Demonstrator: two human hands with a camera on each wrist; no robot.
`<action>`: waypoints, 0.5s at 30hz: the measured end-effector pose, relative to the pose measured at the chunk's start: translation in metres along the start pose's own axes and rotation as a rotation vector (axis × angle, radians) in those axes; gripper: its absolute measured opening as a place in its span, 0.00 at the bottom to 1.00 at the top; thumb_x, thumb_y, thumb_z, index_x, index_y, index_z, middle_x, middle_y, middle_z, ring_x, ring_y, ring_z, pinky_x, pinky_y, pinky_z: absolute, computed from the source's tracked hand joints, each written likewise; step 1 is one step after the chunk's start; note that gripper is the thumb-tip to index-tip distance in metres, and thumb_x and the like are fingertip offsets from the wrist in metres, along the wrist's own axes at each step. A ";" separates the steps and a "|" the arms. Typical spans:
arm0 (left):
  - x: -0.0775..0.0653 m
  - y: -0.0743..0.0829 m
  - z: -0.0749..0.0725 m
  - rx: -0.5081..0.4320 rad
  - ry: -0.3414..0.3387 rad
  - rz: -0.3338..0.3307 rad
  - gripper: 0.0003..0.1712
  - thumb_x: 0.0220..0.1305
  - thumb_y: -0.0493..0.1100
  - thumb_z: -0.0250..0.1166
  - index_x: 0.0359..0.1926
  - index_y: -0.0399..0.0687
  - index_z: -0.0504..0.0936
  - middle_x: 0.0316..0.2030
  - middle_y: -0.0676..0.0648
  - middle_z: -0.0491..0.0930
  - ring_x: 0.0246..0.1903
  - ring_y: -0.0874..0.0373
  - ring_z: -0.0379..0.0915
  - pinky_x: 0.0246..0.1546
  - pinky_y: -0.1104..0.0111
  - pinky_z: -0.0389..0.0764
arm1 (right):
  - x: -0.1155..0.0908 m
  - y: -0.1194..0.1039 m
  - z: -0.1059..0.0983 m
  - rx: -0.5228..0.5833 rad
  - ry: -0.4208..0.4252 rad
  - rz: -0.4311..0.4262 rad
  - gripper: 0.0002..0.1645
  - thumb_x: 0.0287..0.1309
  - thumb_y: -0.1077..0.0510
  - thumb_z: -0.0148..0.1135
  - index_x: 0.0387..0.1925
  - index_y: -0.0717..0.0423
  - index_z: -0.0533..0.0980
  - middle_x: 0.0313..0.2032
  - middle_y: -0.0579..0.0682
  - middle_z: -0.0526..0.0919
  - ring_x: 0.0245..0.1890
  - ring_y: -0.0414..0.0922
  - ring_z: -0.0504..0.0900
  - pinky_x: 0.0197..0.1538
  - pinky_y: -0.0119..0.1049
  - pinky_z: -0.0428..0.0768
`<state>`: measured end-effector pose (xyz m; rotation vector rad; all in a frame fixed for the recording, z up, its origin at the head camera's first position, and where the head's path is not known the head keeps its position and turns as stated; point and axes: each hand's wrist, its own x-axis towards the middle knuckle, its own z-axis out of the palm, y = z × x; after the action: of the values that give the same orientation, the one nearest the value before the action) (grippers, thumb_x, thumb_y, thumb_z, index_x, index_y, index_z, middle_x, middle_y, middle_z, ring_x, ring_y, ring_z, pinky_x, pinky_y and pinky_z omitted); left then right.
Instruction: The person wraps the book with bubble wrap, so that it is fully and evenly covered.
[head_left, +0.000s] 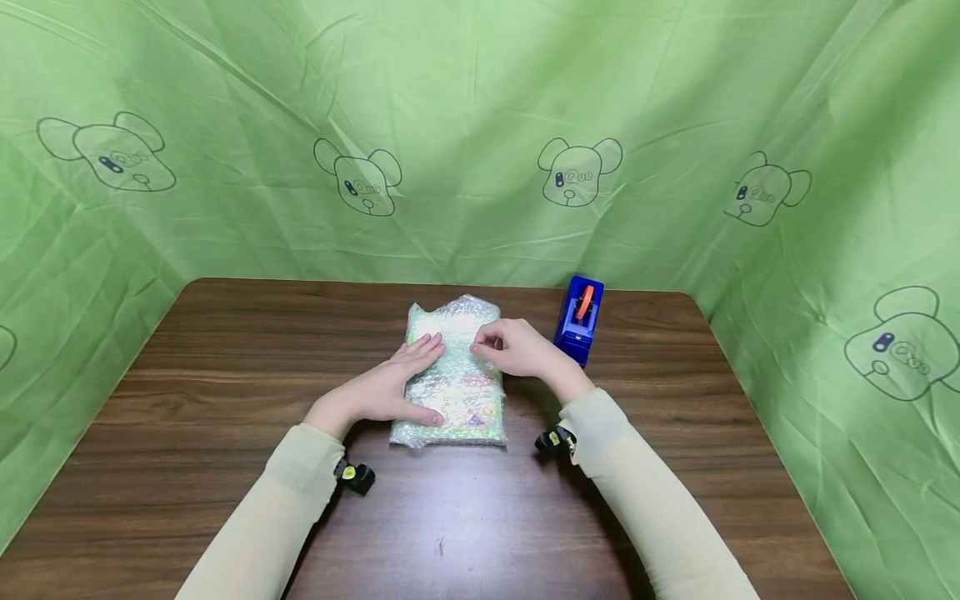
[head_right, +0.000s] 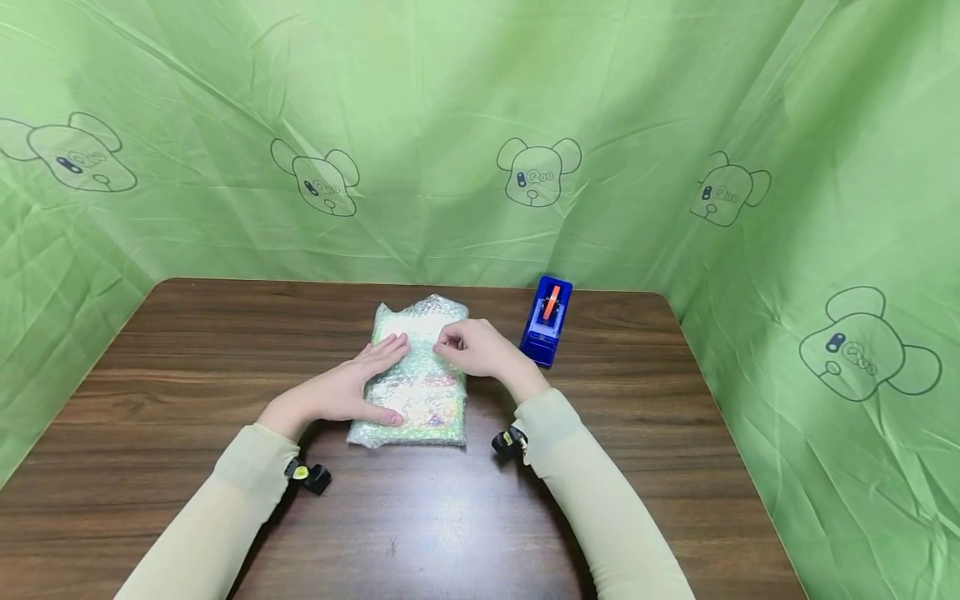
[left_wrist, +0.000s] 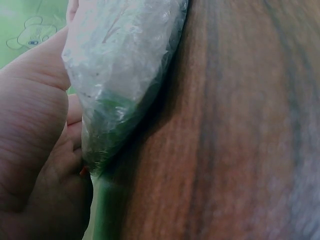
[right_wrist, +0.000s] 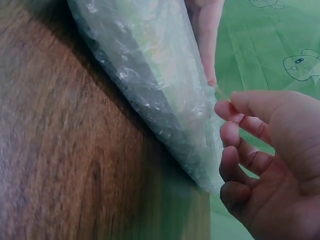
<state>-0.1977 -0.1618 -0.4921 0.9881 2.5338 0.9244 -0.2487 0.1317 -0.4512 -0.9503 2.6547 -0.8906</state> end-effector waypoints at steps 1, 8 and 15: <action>0.000 0.000 0.000 -0.001 0.002 0.003 0.71 0.61 0.70 0.79 0.89 0.44 0.50 0.89 0.45 0.40 0.88 0.48 0.31 0.86 0.47 0.38 | 0.001 0.000 0.001 -0.005 -0.005 0.004 0.11 0.78 0.54 0.65 0.37 0.49 0.87 0.26 0.39 0.81 0.23 0.37 0.73 0.35 0.36 0.78; 0.001 -0.001 0.000 0.008 -0.003 0.000 0.72 0.60 0.71 0.79 0.89 0.45 0.49 0.89 0.46 0.39 0.88 0.49 0.30 0.86 0.48 0.38 | 0.004 0.000 0.004 -0.013 -0.020 0.040 0.13 0.77 0.54 0.65 0.33 0.49 0.85 0.22 0.39 0.79 0.22 0.36 0.72 0.34 0.35 0.76; 0.001 -0.001 -0.001 0.005 -0.002 0.006 0.72 0.60 0.71 0.79 0.89 0.44 0.49 0.89 0.46 0.40 0.88 0.48 0.31 0.86 0.48 0.38 | 0.004 0.002 0.006 -0.014 -0.001 0.062 0.14 0.75 0.54 0.65 0.29 0.47 0.82 0.23 0.40 0.80 0.23 0.37 0.73 0.35 0.35 0.77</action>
<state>-0.1989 -0.1623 -0.4918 0.9987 2.5335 0.9191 -0.2506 0.1271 -0.4569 -0.8659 2.6774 -0.8589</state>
